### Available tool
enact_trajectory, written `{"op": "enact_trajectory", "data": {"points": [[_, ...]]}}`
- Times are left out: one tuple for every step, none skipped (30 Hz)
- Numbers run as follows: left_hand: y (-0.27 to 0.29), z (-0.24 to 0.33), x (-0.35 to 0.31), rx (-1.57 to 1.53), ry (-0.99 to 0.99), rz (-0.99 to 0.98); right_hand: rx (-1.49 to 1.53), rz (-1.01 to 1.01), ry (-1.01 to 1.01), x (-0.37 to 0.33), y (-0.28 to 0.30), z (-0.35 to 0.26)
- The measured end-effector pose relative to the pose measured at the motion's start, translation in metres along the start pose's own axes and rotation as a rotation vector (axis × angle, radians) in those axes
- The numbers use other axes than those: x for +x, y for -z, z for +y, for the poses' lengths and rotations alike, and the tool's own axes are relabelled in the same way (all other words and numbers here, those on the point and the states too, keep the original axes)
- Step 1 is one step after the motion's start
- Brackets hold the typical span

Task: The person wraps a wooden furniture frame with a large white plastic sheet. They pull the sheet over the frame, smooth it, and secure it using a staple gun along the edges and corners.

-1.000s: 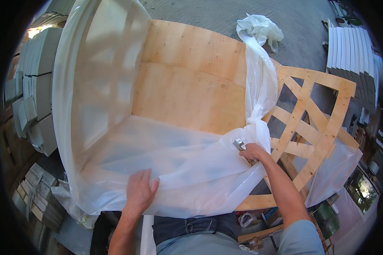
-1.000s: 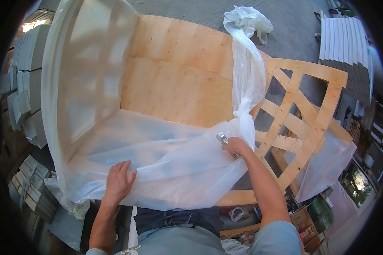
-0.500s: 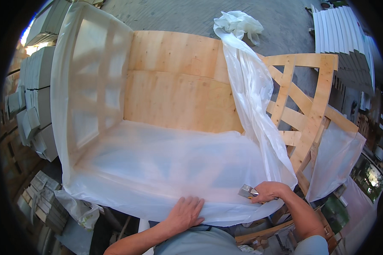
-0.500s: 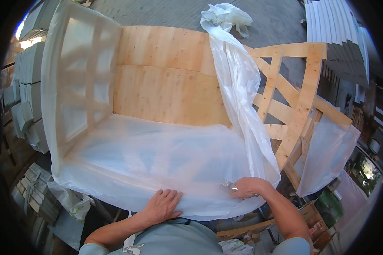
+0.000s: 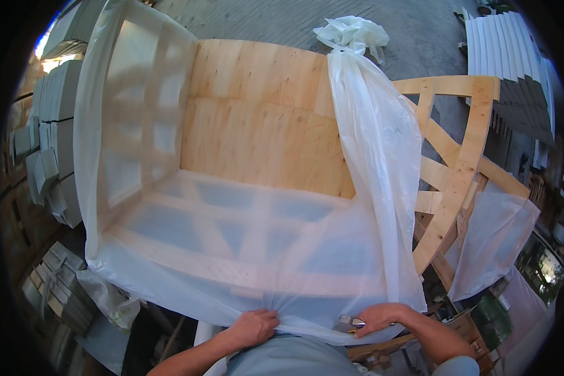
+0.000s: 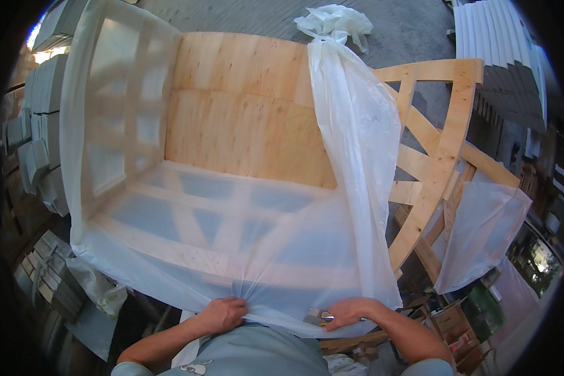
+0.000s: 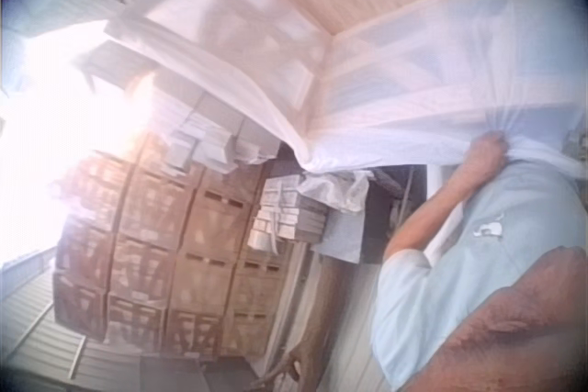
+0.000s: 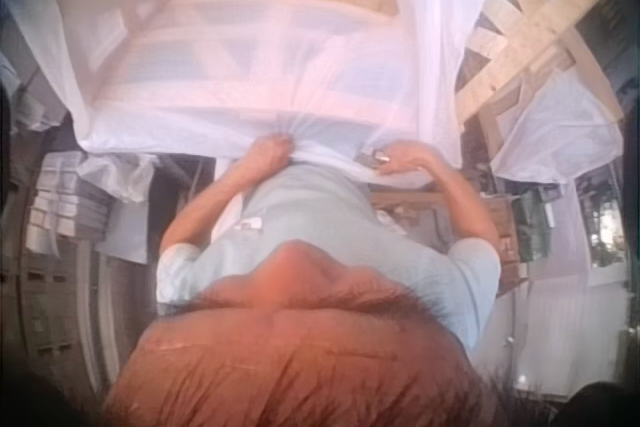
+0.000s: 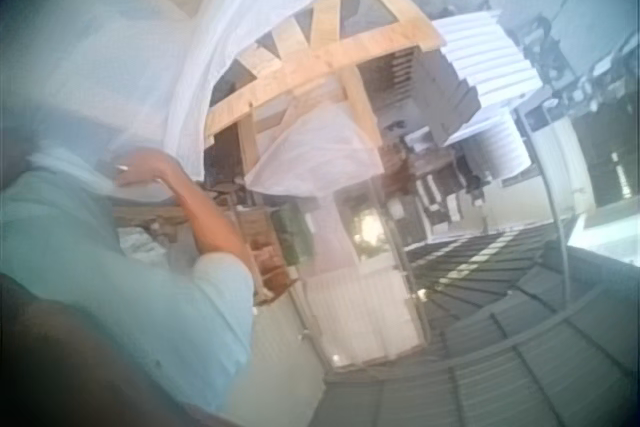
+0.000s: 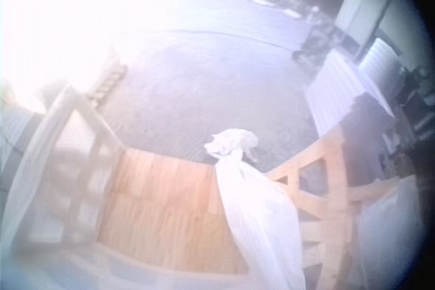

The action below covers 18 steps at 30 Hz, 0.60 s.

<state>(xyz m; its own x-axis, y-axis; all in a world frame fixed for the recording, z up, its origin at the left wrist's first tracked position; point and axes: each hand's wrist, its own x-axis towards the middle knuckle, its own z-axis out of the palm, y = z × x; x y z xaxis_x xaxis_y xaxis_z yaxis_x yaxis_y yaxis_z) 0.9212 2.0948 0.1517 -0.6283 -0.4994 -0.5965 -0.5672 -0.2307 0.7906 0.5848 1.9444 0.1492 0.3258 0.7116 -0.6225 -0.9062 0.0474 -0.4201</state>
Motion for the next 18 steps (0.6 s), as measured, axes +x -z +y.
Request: {"op": "enact_trajectory", "data": {"points": [[-0.003,-0.002,0.0,-0.022,0.023,0.0,-0.014,0.038,0.02,-0.002,0.004,-0.005],[-0.006,-0.004,0.0,-0.043,0.045,-0.013,-0.027,0.068,0.037,-0.005,0.013,-0.01],[-0.008,-0.007,0.0,-0.062,0.057,-0.003,-0.052,0.09,0.029,-0.01,0.023,-0.016],[-0.011,-0.009,0.0,-0.08,0.069,-0.008,-0.035,0.108,0.032,-0.016,0.036,-0.023],[-0.013,-0.012,0.0,-0.1,0.079,-0.008,-0.031,0.117,0.009,-0.022,0.053,-0.03],[-0.016,-0.014,0.0,-0.111,0.078,0.003,-0.02,0.128,0.003,-0.026,0.072,-0.037],[-0.018,-0.016,-0.001,-0.123,0.076,0.016,0.037,0.203,0.014,-0.026,0.09,-0.046],[-0.021,-0.019,-0.001,-0.137,0.078,0.011,0.102,0.282,0.04,-0.025,0.107,-0.054],[-0.023,-0.021,-0.001,-0.132,0.084,0.013,0.125,0.407,0.069,-0.018,0.125,-0.063],[-0.024,-0.025,0.0,-0.128,0.095,-0.001,0.142,0.541,0.161,-0.007,0.143,-0.071],[-0.026,-0.027,0.0,-0.126,0.105,-0.02,0.216,0.563,0.169,0.012,0.167,-0.079],[-0.027,-0.029,0.001,-0.132,0.112,-0.017,0.214,0.631,0.191,0.029,0.191,-0.084],[-0.028,-0.031,0.002,-0.137,0.117,-0.016,0.207,0.644,0.124,0.045,0.217,-0.087],[-0.029,-0.033,0.004,-0.142,0.129,-0.025,0.201,0.655,0.057,0.063,0.24,-0.089],[-0.03,-0.034,0.005,-0.153,0.135,-0.019,0.248,0.654,0.033,0.086,0.258,-0.091],[-0.031,-0.034,0.005,-0.162,0.149,-0.022,0.289,0.657,-0.025,0.11,0.275,-0.093],[-0.031,-0.035,0.006,-0.172,0.17,-0.043,0.263,0.629,-0.009,0.13,0.289,-0.093],[-0.032,-0.035,0.006,-0.178,0.157,-0.007,0.235,0.601,-0.029,0.149,0.301,-0.092]]}}
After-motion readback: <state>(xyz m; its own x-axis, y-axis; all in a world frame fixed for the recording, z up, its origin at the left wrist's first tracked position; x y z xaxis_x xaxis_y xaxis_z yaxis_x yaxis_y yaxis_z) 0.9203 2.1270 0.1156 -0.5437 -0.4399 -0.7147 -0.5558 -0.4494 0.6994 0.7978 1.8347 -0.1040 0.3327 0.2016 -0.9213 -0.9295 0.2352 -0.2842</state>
